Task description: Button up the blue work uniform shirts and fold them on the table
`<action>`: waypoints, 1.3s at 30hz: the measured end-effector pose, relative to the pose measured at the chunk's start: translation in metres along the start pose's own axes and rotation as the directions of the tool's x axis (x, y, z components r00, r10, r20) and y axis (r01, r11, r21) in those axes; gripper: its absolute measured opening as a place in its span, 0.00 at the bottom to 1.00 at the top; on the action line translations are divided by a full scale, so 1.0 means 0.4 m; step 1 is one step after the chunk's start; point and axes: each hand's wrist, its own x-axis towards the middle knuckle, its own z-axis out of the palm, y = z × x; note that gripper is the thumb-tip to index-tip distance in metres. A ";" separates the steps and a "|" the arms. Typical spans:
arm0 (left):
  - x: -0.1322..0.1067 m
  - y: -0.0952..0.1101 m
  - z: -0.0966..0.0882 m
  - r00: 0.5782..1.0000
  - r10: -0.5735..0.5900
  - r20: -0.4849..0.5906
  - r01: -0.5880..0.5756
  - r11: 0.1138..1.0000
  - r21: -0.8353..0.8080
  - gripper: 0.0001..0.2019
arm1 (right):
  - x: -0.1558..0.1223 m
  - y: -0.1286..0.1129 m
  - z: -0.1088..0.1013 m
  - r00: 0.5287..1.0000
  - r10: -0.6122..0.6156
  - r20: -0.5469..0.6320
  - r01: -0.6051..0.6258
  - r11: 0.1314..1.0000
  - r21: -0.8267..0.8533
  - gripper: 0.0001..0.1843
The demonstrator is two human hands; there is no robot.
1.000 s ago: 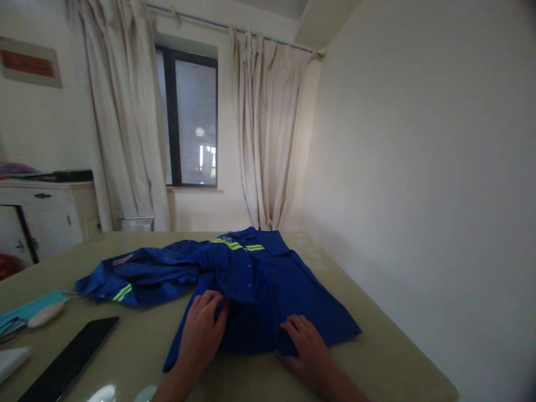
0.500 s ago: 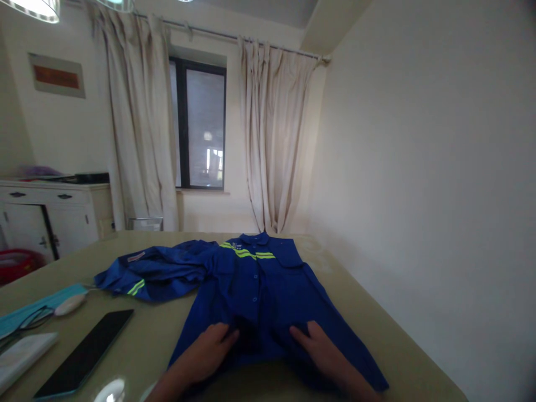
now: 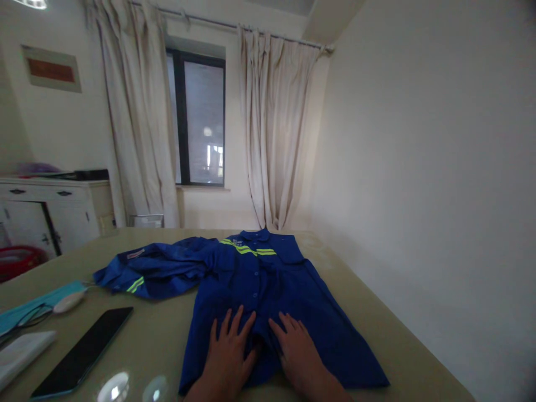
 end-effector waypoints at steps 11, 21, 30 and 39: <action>0.212 -0.092 -0.025 0.998 -0.058 -0.031 0.060 0.997 0.051 0.29 | 0.236 -0.001 -0.019 0.979 0.111 -0.172 -0.123 0.991 -0.061 0.26; 0.243 -0.109 -0.019 0.977 -0.020 -0.212 0.034 0.998 0.059 0.19 | 0.285 0.080 0.019 0.921 0.266 -0.284 -0.180 0.939 0.293 0.21; 0.248 -0.066 -0.016 0.910 0.338 -0.241 -0.353 0.936 -0.018 0.24 | 0.288 0.066 0.002 0.917 0.351 -0.188 -0.027 0.524 0.851 0.28; 0.216 -0.035 -0.052 0.956 0.187 -0.225 -0.261 0.893 -0.367 0.13 | 0.248 0.066 -0.056 0.997 0.055 -0.054 0.021 0.486 0.874 0.26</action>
